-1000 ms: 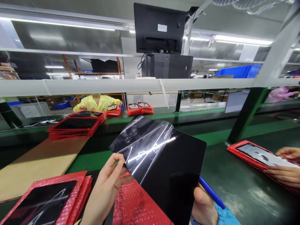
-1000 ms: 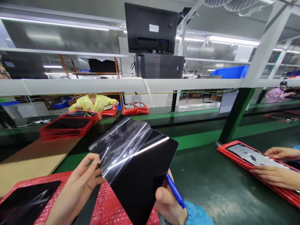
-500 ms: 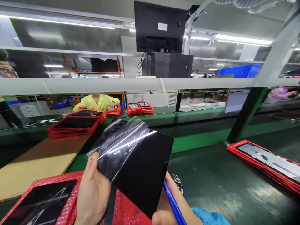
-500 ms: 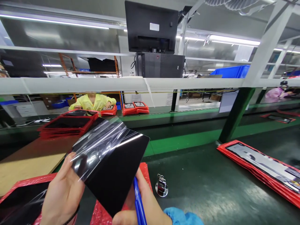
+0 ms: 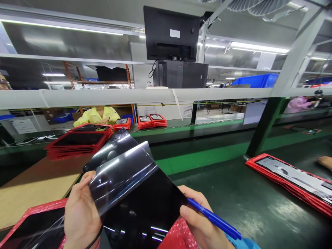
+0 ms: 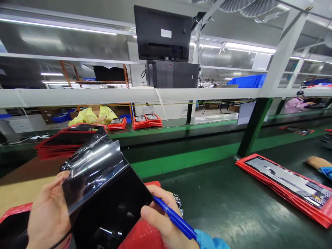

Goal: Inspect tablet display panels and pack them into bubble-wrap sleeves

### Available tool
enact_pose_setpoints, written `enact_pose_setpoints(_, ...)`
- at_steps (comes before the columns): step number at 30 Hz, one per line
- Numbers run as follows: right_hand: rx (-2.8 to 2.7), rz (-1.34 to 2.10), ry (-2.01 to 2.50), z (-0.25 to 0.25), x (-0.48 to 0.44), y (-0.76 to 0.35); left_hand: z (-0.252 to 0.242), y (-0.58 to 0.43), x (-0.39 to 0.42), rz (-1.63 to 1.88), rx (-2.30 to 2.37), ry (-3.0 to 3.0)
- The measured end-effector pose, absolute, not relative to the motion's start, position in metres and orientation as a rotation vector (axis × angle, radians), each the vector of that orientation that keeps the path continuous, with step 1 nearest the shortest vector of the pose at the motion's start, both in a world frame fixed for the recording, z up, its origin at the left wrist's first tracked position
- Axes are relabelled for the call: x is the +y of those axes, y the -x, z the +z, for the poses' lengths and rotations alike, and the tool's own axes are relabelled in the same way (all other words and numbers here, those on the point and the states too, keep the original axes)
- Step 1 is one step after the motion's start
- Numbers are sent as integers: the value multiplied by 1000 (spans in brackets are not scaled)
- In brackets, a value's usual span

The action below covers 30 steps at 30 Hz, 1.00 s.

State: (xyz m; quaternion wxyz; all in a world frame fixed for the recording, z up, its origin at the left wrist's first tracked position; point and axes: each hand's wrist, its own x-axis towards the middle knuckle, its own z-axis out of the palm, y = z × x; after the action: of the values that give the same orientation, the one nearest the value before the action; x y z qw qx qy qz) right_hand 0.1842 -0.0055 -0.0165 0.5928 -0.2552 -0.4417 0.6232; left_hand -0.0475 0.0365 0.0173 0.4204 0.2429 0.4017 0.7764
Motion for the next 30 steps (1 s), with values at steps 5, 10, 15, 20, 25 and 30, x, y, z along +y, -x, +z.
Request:
enact_pose_setpoints(5,-1124,1509,555,-2,-8,-183,31,44,33,1910,864,-381)
enact_pose_setpoints(10,-1087,1509,636,-1,-8,-182,38,41,32,1842,895,-318)
enact_pose_setpoints(15,-1111,1330,903,-13,-8,-185,30,40,30,1724,874,-442)
enact_pose_setpoints(20,-1224,1139,1003,-12,-10,-186,14,38,29,1705,882,-729)
enact_pose_setpoints(25,-1434,1216,804,-7,-6,-184,8,34,26,1687,884,-836)
enact_pose_setpoints(30,-1439,1164,903,-21,-1,-185,6,34,23,1700,911,-818)
